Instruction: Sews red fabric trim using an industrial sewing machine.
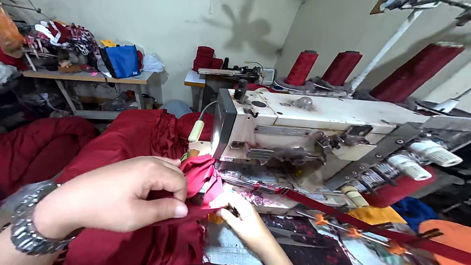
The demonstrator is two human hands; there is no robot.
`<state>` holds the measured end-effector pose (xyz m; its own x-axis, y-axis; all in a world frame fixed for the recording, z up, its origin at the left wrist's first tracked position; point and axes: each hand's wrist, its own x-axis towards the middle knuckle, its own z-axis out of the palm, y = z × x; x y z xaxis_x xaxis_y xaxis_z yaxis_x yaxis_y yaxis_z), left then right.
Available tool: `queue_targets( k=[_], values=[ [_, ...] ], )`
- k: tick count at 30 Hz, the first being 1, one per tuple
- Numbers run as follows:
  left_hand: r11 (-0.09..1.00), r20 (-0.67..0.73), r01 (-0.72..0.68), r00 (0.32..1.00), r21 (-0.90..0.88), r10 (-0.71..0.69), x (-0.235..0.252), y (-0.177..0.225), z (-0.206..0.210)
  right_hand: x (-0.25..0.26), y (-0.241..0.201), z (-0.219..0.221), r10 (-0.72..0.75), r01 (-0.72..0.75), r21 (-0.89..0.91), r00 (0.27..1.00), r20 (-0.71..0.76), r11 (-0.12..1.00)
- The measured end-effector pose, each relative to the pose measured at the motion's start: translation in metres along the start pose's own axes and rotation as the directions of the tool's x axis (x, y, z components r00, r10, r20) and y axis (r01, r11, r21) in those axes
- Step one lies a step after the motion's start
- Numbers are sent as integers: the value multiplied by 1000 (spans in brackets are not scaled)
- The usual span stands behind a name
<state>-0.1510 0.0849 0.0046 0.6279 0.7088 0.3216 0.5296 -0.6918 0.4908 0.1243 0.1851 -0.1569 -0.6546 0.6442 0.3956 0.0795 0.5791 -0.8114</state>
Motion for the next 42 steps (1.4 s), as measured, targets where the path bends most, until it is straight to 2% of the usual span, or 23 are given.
queue_targets(
  k=[3, 9, 14, 17, 24, 29, 34, 37, 39, 42],
  values=[
    [999, 9, 51, 999, 2, -51, 10, -7, 11, 0, -2, 0, -18, 18, -8, 1000, -1, 1000],
    [964, 40, 180, 981, 195, -191, 21, -24, 17, -2, -2, 1, 6, -6, -25, 1000, 0, 1000],
    [921, 107, 294, 938, 256, -330, 30, -33, 20, -1, 0, 1, -5, 5, -32, 1000, 5, 999],
    [932, 139, 300, 933, 204, -331, 34, -32, 24, 0, 2, 0, -22, 22, -28, 1000, 5, 999],
    [929, 155, 291, 931, 230, -330, 42, -36, 34, 1, 6, -1, -36, 36, -31, 999, 4, 999],
    [908, 75, 296, 941, 298, -331, 41, -51, 44, 0, 6, -2, -7, 7, -40, 1000, 0, 999],
    [896, 106, 366, 910, 252, -401, 44, -64, 49, 0, 5, -5, 10, -9, -19, 1000, 16, 1000],
    [917, 79, 343, 928, 204, -365, 43, -72, 56, 2, 6, -3, -3, 3, -8, 1000, 5, 1000],
    [948, 69, 279, 954, 153, -292, 44, -67, 63, 3, 8, -2, -17, 17, -21, 1000, -12, 1000],
    [932, 81, 328, 936, 155, -343, 44, -67, 70, 4, 5, -2, 40, -40, -12, 999, -13, 999]
  ],
)
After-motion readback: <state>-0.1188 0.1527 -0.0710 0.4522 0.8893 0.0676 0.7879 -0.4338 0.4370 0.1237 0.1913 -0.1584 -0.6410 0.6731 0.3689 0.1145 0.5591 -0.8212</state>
